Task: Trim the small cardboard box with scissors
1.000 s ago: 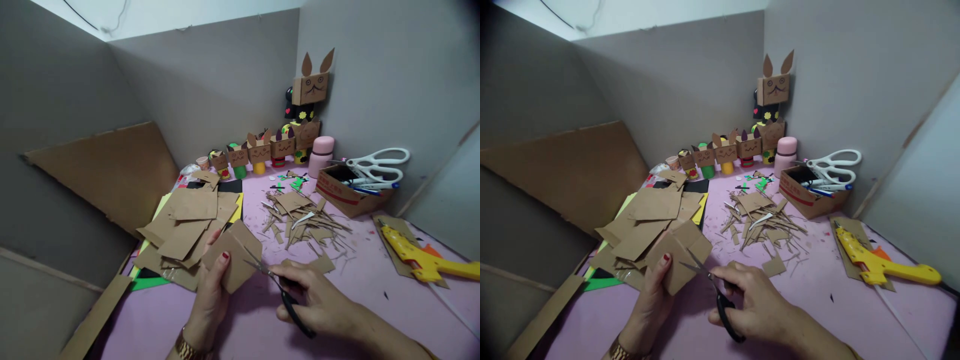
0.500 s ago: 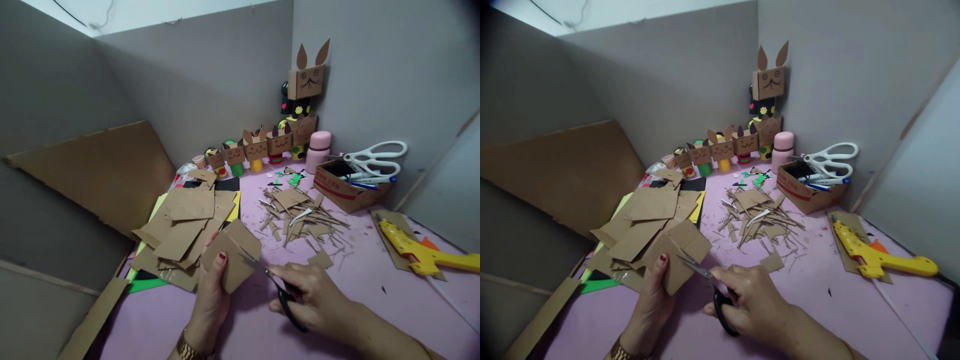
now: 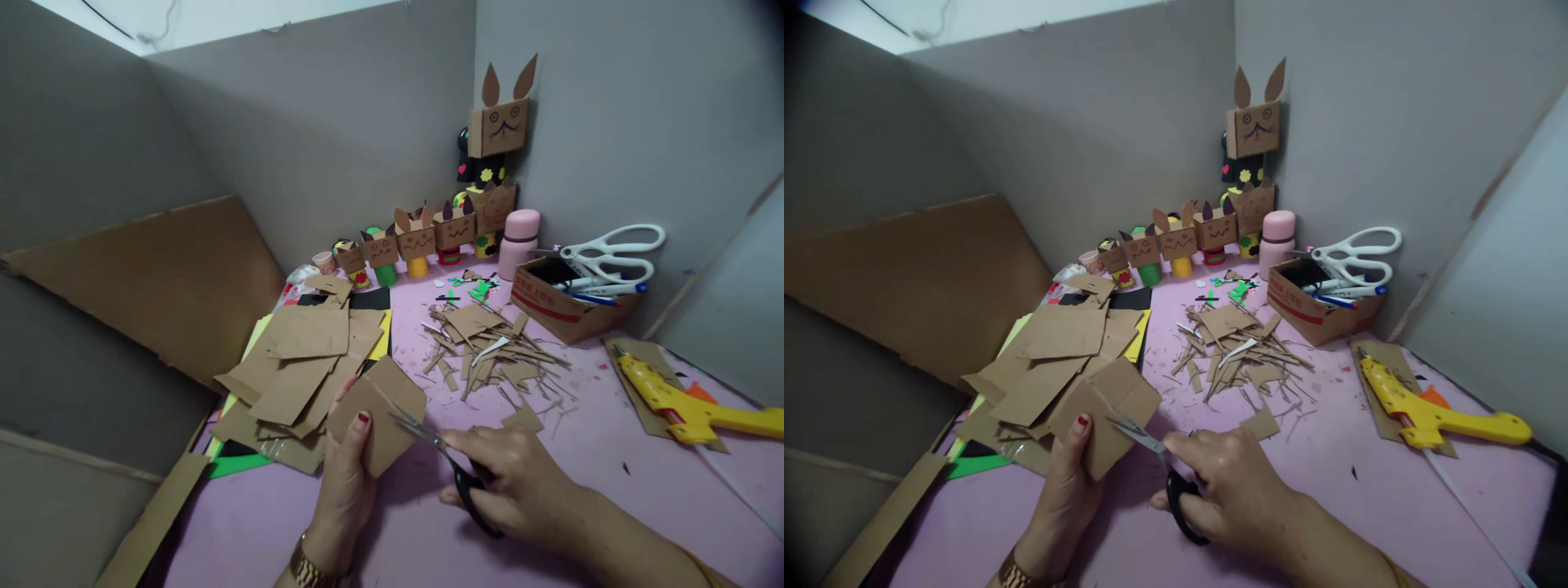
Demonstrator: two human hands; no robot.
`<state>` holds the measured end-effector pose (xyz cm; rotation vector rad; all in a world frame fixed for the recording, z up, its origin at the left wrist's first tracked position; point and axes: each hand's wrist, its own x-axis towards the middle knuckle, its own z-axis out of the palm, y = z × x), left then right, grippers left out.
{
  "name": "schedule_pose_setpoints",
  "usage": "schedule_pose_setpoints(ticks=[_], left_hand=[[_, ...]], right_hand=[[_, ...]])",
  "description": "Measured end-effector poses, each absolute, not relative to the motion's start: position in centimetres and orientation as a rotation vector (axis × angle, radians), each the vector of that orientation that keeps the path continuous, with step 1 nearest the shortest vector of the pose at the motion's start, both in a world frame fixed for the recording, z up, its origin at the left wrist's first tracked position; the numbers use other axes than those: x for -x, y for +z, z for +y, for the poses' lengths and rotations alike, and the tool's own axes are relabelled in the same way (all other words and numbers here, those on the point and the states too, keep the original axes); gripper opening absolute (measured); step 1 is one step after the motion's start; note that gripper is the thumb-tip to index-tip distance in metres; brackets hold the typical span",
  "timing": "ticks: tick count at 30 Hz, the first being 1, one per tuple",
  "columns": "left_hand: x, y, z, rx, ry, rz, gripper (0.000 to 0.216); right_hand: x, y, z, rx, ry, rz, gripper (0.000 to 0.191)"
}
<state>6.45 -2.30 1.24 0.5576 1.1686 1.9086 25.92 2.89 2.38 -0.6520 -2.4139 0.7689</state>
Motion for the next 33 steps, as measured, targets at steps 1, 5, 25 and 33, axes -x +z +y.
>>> schedule_pose_setpoints(ticks=[1,5,25,33], left_hand=[[-6.5,1.2,-2.3,-0.552,1.906,1.169,0.057],[-6.7,1.3,-2.2,-0.506,1.907,1.161,0.050],[-6.2,1.6,-2.2,-0.564,1.974,1.106,0.054],[-6.5,1.6,-2.1,-0.532,1.944,1.104,0.051]], right_hand=[[-25.9,2.3,2.9,0.642,0.768,-2.406,0.029],[-25.9,2.3,2.9,0.607,0.743,-2.400,0.029],[-25.9,3.5,3.1,0.724,1.057,-2.396,0.033],[-26.2,3.2,3.0,0.679,0.992,-2.392,0.028]])
